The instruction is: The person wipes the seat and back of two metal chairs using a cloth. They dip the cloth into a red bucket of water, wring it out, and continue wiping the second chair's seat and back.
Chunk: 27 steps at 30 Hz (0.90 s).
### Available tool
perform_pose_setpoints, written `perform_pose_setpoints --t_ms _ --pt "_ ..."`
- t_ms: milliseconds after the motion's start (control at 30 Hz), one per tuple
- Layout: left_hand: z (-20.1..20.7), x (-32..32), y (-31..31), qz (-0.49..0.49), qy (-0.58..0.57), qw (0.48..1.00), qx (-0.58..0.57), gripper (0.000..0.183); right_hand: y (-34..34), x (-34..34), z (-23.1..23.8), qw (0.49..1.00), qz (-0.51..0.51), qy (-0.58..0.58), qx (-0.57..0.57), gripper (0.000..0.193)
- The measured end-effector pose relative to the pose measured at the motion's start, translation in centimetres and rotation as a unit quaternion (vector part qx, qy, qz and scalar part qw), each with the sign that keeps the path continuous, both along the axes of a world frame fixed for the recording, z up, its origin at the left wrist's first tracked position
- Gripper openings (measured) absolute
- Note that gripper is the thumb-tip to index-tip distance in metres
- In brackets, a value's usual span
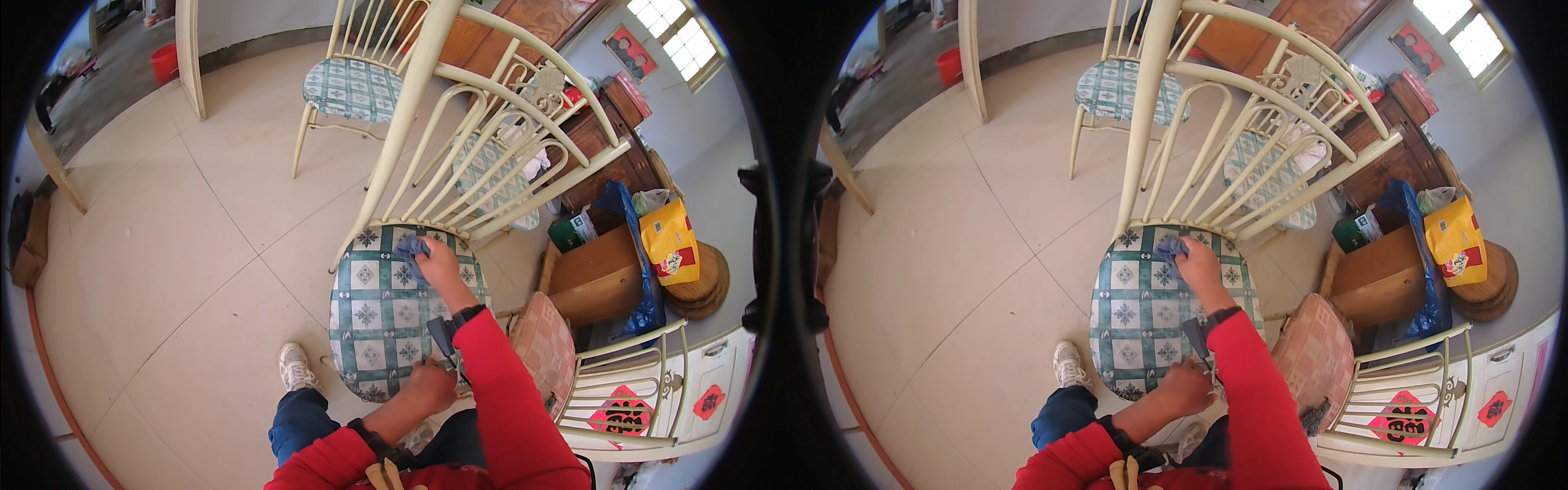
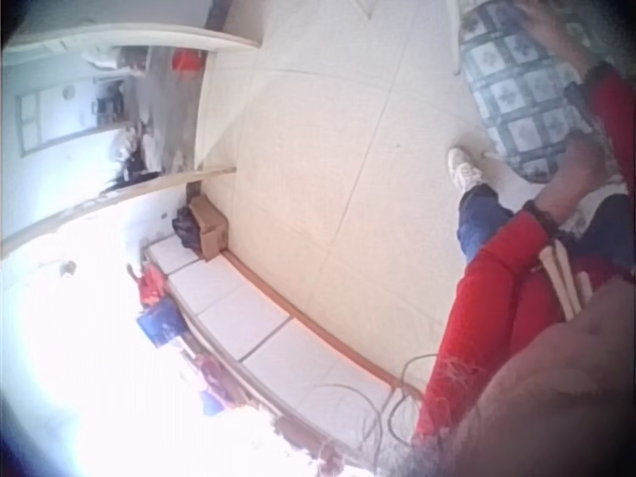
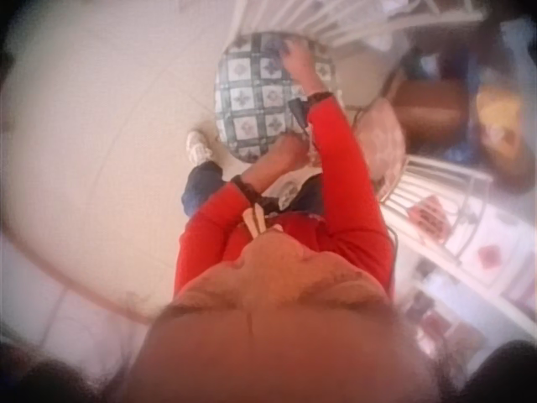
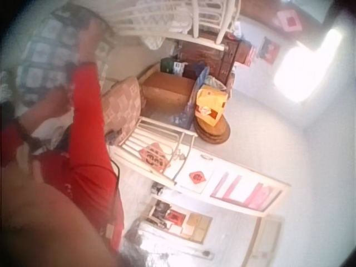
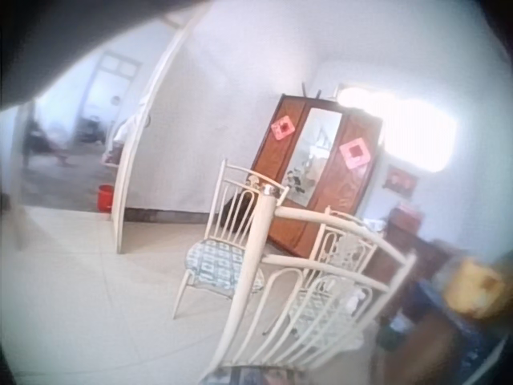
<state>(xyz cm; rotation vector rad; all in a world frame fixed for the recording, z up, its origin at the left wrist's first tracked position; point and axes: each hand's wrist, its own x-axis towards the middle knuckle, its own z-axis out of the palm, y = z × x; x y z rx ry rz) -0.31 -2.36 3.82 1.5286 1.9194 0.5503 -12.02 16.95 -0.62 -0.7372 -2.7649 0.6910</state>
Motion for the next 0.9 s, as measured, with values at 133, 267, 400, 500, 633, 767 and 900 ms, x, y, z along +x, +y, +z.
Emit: perform_pose_setpoints --t_ms 133,267,400,500,633,767,900 --pt "-0.3 0.2 -0.4 0.015 0.010 0.999 0.031 0.045 2.1 0.9 0.4 0.989 0.016 0.044 -0.138 0.036" --pt "-0.8 0.5 -0.1 0.026 -0.008 0.999 0.034 0.044 3.8 -2.9 1.5 0.958 -0.056 0.248 -0.129 0.037" --pt "-1.3 0.8 -0.2 0.042 0.020 0.997 0.069 0.043 2.6 -4.3 1.3 0.986 -0.140 0.031 0.082 0.031" --pt "-1.5 0.7 0.0 0.047 0.020 0.997 0.060 0.043 1.8 -3.9 1.4 0.991 -0.115 -0.013 0.063 0.027" --pt "-1.0 0.3 0.5 0.026 0.006 0.999 0.020 0.044 2.1 -2.7 1.4 0.986 -0.072 -0.100 0.112 0.031" --pt "-0.3 -0.1 0.3 0.007 0.001 1.000 0.006 0.047 2.3 -0.3 0.4 0.994 -0.034 -0.050 0.094 0.034" --pt "-0.4 0.1 0.0 0.012 0.006 1.000 0.027 0.049 3.4 1.8 0.2 0.990 -0.023 0.082 -0.109 0.032"
